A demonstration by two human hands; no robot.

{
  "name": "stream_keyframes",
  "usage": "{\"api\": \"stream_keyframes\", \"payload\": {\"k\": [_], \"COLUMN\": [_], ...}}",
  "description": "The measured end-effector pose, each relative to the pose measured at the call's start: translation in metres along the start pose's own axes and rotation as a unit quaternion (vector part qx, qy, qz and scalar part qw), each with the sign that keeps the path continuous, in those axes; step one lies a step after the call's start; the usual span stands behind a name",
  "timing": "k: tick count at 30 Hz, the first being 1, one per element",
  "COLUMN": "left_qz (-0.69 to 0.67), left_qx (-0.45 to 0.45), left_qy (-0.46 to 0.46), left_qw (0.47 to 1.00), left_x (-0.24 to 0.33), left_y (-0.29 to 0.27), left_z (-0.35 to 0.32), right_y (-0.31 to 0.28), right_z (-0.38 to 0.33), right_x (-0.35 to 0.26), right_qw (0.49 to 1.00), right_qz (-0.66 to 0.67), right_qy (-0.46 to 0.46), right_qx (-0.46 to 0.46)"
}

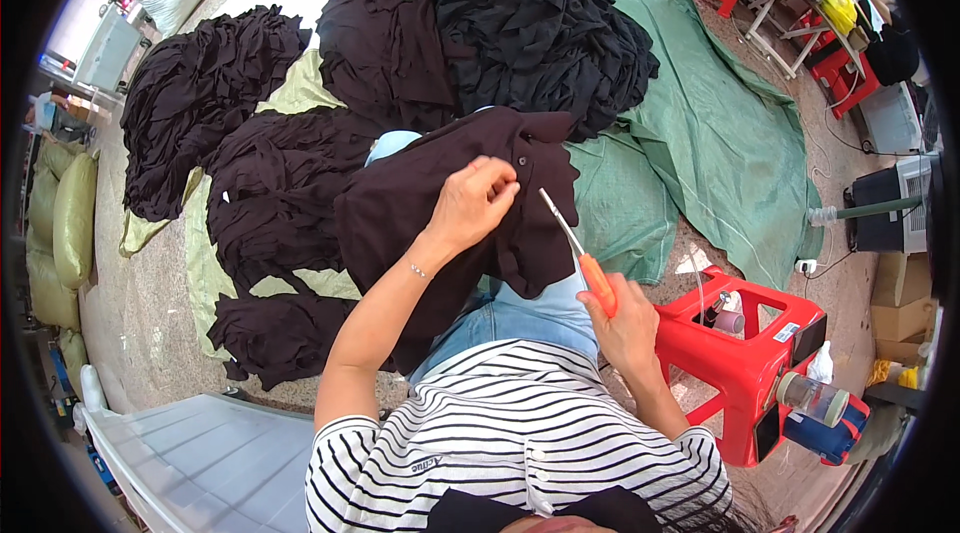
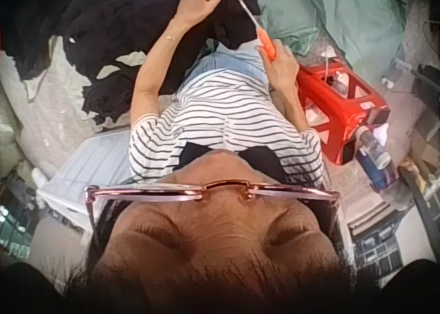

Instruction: Trimming excess threads and fabric from dark garments using scissors in a textile manufacturing environment.

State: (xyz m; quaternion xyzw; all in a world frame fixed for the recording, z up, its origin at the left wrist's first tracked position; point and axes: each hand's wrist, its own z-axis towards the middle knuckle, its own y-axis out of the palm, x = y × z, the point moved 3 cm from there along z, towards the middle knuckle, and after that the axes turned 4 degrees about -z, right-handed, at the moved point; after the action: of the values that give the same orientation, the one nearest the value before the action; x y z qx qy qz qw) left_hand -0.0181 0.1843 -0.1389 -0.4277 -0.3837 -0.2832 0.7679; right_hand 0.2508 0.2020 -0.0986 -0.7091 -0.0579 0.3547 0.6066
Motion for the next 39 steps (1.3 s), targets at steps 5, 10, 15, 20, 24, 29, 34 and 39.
{"api": "stream_keyframes", "payload": {"k": [5, 10, 15, 20, 24, 29, 34, 39], "left_qz": [0.096, 0.162, 0.058, 0.038, 0.052, 0.039, 0.04, 0.181], "left_qx": [-0.06, -0.094, -0.09, -0.083, -0.085, -0.076, -0.052, -0.278], "left_qy": [0.034, 0.009, -0.038, -0.073, -0.064, -0.036, 0.021, 0.157], "left_qw": [0.993, 0.982, 0.994, 0.993, 0.993, 0.996, 0.998, 0.93], "left_x": [0.003, -0.008, -0.01, -0.011, -0.012, -0.012, 0.029, 0.042], "left_y": [0.001, 0.008, 0.002, -0.001, 0.003, 0.0, -0.006, -0.009], "left_z": [0.035, 0.044, 0.047, 0.047, 0.044, 0.04, 0.021, -0.024], "right_y": [-0.007, -0.004, -0.006, -0.004, -0.002, -0.006, -0.01, -0.009], "right_z": [0.015, 0.024, 0.03, 0.034, 0.032, 0.035, 0.029, 0.021], "right_x": [0.005, 0.009, 0.004, 0.001, 0.001, -0.001, 0.011, 0.018], "right_qw": [0.999, 1.0, 1.0, 1.0, 1.0, 1.0, 0.998, 0.998], "right_qz": [-0.002, -0.016, 0.007, 0.004, 0.005, 0.01, 0.032, 0.053], "right_qy": [-0.015, -0.002, -0.014, -0.027, -0.022, -0.011, 0.007, 0.023], "right_qx": [0.046, 0.013, 0.005, -0.004, -0.002, 0.023, 0.046, 0.031]}}
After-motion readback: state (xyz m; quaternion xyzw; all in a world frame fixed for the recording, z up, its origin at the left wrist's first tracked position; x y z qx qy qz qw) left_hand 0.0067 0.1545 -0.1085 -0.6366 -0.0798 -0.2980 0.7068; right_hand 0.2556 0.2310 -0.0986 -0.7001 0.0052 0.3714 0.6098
